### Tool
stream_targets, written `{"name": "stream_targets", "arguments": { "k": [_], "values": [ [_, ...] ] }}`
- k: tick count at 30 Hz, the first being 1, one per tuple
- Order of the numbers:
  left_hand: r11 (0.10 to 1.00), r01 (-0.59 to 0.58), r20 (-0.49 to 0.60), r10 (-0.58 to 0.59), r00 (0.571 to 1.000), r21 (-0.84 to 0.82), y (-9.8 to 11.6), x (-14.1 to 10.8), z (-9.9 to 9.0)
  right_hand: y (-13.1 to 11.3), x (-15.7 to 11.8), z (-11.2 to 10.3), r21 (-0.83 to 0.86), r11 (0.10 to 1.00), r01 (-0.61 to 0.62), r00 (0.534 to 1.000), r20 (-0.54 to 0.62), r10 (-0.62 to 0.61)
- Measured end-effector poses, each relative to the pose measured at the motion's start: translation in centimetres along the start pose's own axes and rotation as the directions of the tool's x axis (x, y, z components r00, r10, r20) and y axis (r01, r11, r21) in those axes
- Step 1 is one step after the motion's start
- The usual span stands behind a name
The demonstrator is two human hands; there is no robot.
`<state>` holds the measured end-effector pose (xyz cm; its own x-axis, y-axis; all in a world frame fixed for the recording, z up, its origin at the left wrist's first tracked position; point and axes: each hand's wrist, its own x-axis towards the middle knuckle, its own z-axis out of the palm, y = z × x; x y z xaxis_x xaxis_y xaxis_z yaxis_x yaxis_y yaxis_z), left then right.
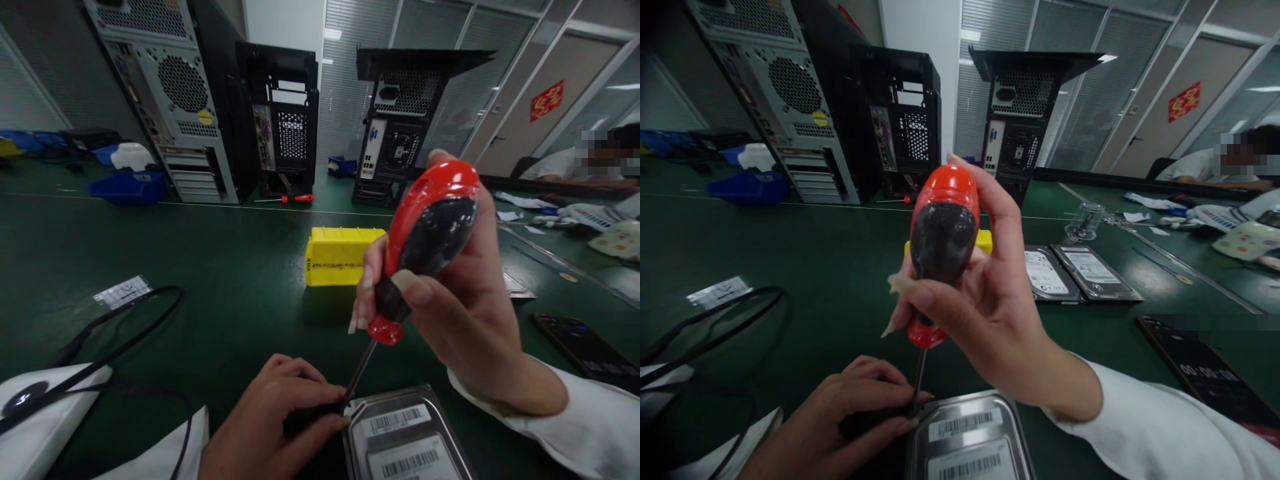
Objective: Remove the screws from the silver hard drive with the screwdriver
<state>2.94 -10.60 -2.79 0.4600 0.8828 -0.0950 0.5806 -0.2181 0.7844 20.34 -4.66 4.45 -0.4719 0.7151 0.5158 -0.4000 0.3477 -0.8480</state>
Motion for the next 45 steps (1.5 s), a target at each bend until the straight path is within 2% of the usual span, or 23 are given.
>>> {"name": "stream_targets", "arguments": {
  "k": [5, 9, 16, 24, 27, 33, 37, 45],
  "values": [
    [1.000, 0.017, 0.004, -0.017, 1.000, 0.002, 0.2, 0.0, -0.1, -0.2, 0.0, 0.0, 0.026, 0.999, 0.027, 0.999, 0.028, -0.028],
    [1.000, 0.024, 0.009, -0.024, 1.000, -0.002, 0.5, -0.1, -0.1, -0.8, 0.0, 0.1, 0.032, 0.999, -0.026, 0.997, 0.074, 0.023],
    [0.999, 0.041, -0.042, -0.041, 0.998, -0.003, 0.5, -0.2, 0.0, -0.9, 0.6, 0.0, 0.187, 0.981, -0.047, 0.998, 0.037, 0.040],
    [0.998, 0.065, -0.013, -0.065, 0.998, -0.009, 1.1, -0.1, -0.4, -1.2, 0.2, 0.8, 0.241, 0.968, -0.077, 0.990, 0.134, 0.045],
    [0.998, 0.068, -0.025, -0.068, 0.997, -0.014, 1.2, -0.1, -0.5, -1.7, 0.0, 1.4, 0.233, 0.965, -0.121, 0.984, 0.157, 0.085],
    [0.999, 0.031, -0.014, -0.032, 0.999, -0.034, 1.1, -0.2, -0.7, -2.6, -0.1, 1.8, 0.201, 0.954, -0.221, 0.971, 0.131, 0.198],
    [0.999, 0.025, -0.028, -0.026, 0.999, -0.042, 1.2, -0.2, -0.7, -2.8, 0.1, 1.8, 0.145, 0.978, -0.150, 0.979, 0.158, 0.127],
    [0.999, 0.025, -0.019, -0.026, 0.999, -0.032, 1.4, -0.2, -0.8, -2.7, 1.2, 2.2, 0.051, 0.996, -0.074, 0.994, 0.084, 0.069]
  ]
}}
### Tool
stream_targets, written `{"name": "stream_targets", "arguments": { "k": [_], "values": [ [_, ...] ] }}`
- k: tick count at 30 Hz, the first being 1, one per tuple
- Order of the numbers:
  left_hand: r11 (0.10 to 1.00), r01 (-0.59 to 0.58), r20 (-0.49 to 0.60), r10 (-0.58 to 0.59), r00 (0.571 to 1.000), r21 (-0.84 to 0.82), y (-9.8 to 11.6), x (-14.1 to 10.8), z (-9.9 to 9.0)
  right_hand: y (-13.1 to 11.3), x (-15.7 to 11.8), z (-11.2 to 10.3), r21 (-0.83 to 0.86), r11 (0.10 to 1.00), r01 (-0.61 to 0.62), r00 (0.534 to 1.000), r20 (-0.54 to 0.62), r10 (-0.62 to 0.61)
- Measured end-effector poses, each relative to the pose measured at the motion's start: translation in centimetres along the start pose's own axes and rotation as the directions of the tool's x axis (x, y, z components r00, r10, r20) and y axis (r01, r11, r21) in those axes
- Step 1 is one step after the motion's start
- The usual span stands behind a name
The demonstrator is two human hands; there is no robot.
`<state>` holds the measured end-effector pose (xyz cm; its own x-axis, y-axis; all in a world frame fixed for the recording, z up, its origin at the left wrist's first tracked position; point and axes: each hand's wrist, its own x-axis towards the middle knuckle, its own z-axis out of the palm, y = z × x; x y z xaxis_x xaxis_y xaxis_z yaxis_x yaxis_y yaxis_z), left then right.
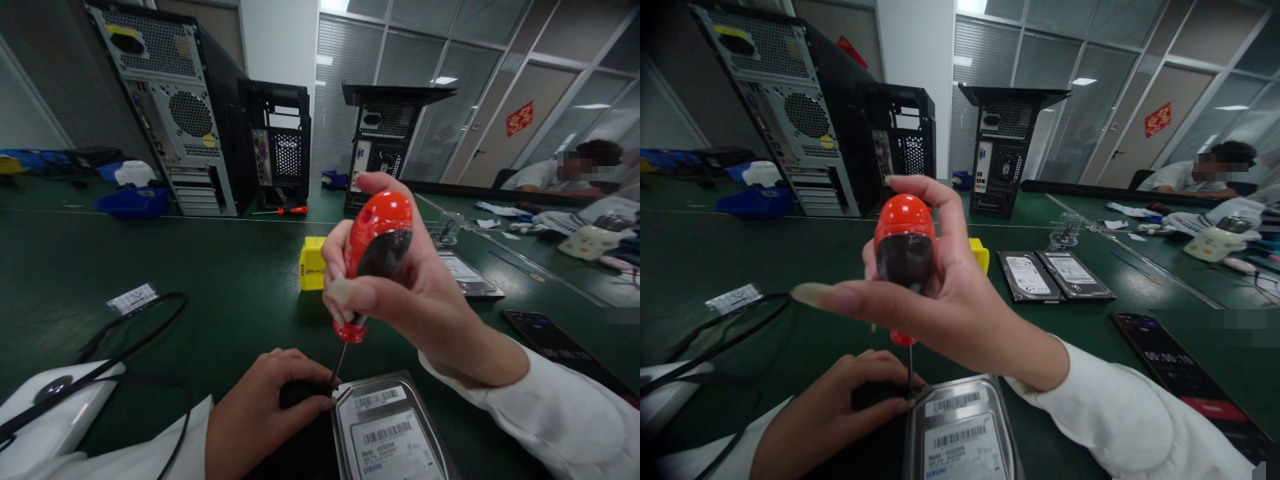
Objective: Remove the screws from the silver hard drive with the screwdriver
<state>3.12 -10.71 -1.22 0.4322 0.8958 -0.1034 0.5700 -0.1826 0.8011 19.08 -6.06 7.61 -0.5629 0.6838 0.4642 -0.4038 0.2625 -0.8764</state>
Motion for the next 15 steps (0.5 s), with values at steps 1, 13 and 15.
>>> {"name": "stream_targets", "arguments": {
  "k": [1, 13, 15],
  "values": [
    [1.000, 0.001, 0.010, -0.001, 1.000, -0.003, 0.0, 0.0, 0.0, -0.1, 0.1, 0.0, 0.008, 1.000, -0.004, 1.000, 0.012, 0.004],
    [1.000, 0.012, 0.005, -0.012, 1.000, -0.015, 0.2, 0.0, -0.1, -2.4, 1.7, -0.6, -0.215, 0.976, 0.022, 0.995, 0.101, 0.000],
    [1.000, 0.014, 0.001, -0.014, 1.000, -0.024, 0.2, 0.0, -0.2, -2.6, 2.0, -0.7, -0.229, 0.973, 0.001, 0.990, 0.136, 0.031]
  ]
}}
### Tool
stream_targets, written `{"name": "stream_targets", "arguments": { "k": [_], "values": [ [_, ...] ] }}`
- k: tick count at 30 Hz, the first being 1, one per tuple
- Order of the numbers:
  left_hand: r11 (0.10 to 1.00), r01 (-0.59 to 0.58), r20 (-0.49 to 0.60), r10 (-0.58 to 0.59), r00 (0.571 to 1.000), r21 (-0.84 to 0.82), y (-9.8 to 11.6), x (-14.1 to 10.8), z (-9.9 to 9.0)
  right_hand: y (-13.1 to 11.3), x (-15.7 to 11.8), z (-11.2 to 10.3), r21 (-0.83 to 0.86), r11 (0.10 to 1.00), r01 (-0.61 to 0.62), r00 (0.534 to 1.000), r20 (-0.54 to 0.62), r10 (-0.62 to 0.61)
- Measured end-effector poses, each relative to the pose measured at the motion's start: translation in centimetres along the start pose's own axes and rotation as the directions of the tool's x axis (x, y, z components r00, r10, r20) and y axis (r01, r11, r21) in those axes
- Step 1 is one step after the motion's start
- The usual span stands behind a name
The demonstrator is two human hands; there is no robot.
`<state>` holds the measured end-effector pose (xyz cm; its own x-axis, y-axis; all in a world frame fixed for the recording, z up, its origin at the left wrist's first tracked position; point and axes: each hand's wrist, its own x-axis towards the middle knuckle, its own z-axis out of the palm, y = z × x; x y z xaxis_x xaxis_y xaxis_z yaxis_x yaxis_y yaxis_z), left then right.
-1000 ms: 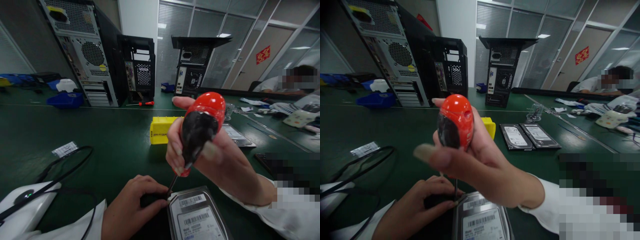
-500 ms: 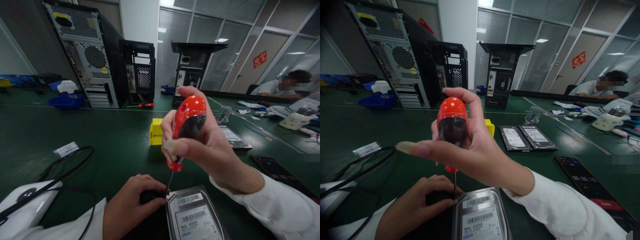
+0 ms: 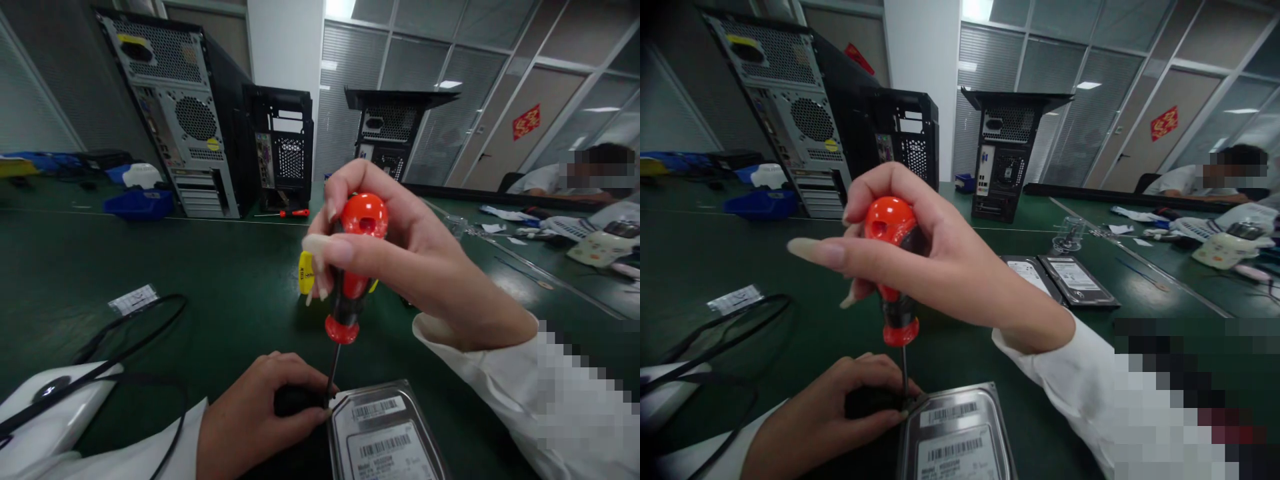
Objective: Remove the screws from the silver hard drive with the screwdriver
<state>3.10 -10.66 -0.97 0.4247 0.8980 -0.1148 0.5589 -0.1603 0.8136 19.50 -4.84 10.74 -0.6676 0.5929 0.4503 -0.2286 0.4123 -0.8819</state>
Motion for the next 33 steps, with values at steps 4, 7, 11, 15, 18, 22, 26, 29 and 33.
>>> {"name": "stream_targets", "arguments": {
  "k": [4, 7, 11, 15, 18, 22, 26, 29, 33],
  "values": [
    [1.000, -0.002, 0.008, 0.002, 1.000, 0.004, 0.2, 0.0, -0.2, -0.6, 0.2, -0.9, 0.062, 0.992, -0.106, 0.988, 0.117, 0.098],
    [1.000, -0.005, 0.020, 0.004, 1.000, 0.019, 0.4, 0.0, -0.3, -1.1, -0.1, -1.3, 0.018, 0.995, -0.100, 0.986, 0.135, 0.097],
    [0.999, -0.018, 0.021, 0.018, 1.000, 0.026, 0.3, 0.1, -0.2, -1.4, -0.6, -1.2, -0.119, 0.993, -0.012, 0.999, 0.042, 0.017],
    [1.000, -0.011, 0.045, 0.010, 0.999, 0.023, 0.2, 0.2, -0.2, -0.7, -0.6, -0.6, -0.221, 0.967, 0.125, 0.992, 0.026, -0.122],
    [1.000, -0.012, 0.041, 0.010, 0.999, 0.027, 0.2, 0.3, -0.3, -0.2, -0.4, -0.4, -0.265, 0.943, 0.201, 0.979, 0.015, -0.205],
    [1.000, -0.010, 0.050, 0.010, 0.999, 0.016, 0.4, 0.3, -0.4, -0.6, -0.5, -0.5, -0.251, 0.952, 0.175, 0.985, 0.052, -0.167],
    [1.000, 0.009, 0.025, -0.008, 1.000, -0.012, 0.9, 0.0, -0.4, -1.3, -0.7, -0.6, -0.233, 0.970, 0.064, 0.995, 0.085, -0.045],
    [0.999, 0.034, 0.006, -0.034, 0.999, -0.009, 1.3, -0.2, -0.4, -1.1, -0.7, -0.4, -0.204, 0.976, 0.081, 0.996, 0.049, -0.073],
    [0.998, 0.052, 0.011, -0.052, 0.999, 0.026, 1.3, -0.2, -0.4, -0.4, -0.5, -0.4, -0.263, 0.949, 0.174, 0.983, -0.005, -0.181]
  ]
}}
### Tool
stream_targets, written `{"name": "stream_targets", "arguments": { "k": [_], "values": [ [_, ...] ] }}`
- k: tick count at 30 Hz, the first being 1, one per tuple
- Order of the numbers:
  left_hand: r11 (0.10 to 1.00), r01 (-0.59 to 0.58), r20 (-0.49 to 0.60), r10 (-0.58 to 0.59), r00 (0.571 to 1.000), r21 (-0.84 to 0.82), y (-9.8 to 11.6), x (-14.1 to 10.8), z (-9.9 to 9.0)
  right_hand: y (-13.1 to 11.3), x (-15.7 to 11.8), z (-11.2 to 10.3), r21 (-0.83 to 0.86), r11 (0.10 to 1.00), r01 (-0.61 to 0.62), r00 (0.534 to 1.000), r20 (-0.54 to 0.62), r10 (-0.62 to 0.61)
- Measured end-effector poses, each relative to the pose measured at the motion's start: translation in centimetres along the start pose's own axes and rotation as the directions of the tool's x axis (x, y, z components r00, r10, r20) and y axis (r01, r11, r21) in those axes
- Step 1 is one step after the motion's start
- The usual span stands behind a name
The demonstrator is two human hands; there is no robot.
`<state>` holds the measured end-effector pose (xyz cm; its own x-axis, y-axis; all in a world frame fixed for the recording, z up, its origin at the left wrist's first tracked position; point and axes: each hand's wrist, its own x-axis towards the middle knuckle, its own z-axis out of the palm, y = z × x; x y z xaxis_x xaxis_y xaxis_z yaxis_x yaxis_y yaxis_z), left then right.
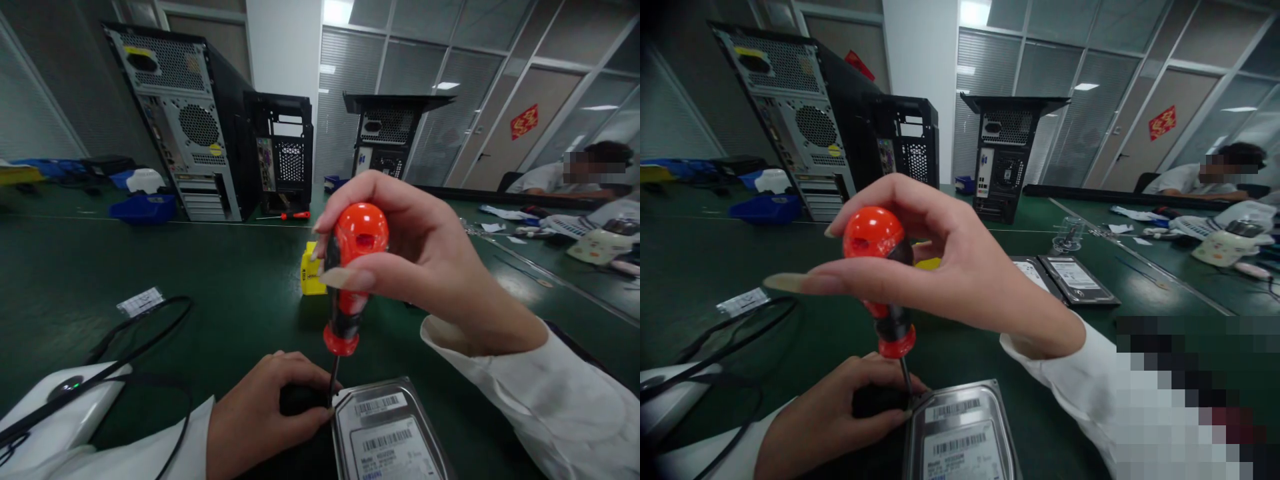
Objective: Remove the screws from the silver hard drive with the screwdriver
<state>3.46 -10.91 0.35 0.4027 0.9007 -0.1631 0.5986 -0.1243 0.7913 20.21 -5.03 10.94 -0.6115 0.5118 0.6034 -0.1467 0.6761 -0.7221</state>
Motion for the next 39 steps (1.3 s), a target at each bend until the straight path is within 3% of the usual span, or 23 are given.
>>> {"name": "stream_targets", "arguments": {
  "k": [4, 8, 12, 15, 22, 25, 30, 32, 34, 39],
  "values": [
    [0.999, -0.044, 0.031, 0.044, 0.999, -0.009, -0.6, 0.3, 0.2, 0.4, 0.0, 0.1, 0.054, 0.998, -0.033, 0.999, -0.020, 0.034],
    [0.998, -0.054, -0.009, 0.054, 0.998, -0.040, -1.0, 0.2, 0.4, 0.6, 0.1, 0.4, 0.175, 0.983, -0.061, 0.998, -0.002, 0.062],
    [0.996, -0.076, -0.013, 0.076, 0.997, -0.037, -1.1, 0.1, 0.4, 0.3, 0.4, 0.3, 0.367, 0.916, -0.159, 0.986, 0.097, 0.132],
    [0.997, -0.073, -0.009, 0.073, 0.997, -0.024, -0.9, 0.1, 0.4, -0.1, 0.3, 0.2, 0.408, 0.887, -0.215, 0.972, 0.173, 0.156],
    [0.997, -0.074, -0.032, 0.073, 0.997, -0.029, -0.9, 0.1, 0.4, 0.4, 0.0, 0.5, 0.294, 0.956, -0.006, 0.997, 0.075, -0.017],
    [0.995, -0.096, -0.030, 0.096, 0.995, -0.021, -1.4, 0.2, 0.6, 0.6, 0.2, 0.3, 0.285, 0.959, 0.014, 0.996, 0.079, -0.038],
    [0.996, -0.092, 0.001, 0.092, 0.996, 0.004, -1.4, 0.4, 0.5, 0.6, 0.5, -0.5, 0.425, 0.884, -0.194, 0.963, 0.252, 0.090],
    [0.996, -0.085, 0.008, 0.085, 0.996, 0.013, -1.1, 0.3, 0.4, 0.6, 0.6, -0.8, 0.424, 0.879, -0.218, 0.951, 0.296, 0.093],
    [0.996, -0.083, 0.000, 0.083, 0.997, 0.012, -0.9, 0.2, 0.3, 0.8, 0.6, -0.9, 0.376, 0.908, -0.185, 0.959, 0.269, 0.085],
    [0.995, -0.100, -0.017, 0.100, 0.995, -0.013, -0.9, -0.3, 0.4, 1.2, 0.3, -0.3, 0.250, 0.966, -0.066, 0.998, 0.033, 0.060]
  ]
}}
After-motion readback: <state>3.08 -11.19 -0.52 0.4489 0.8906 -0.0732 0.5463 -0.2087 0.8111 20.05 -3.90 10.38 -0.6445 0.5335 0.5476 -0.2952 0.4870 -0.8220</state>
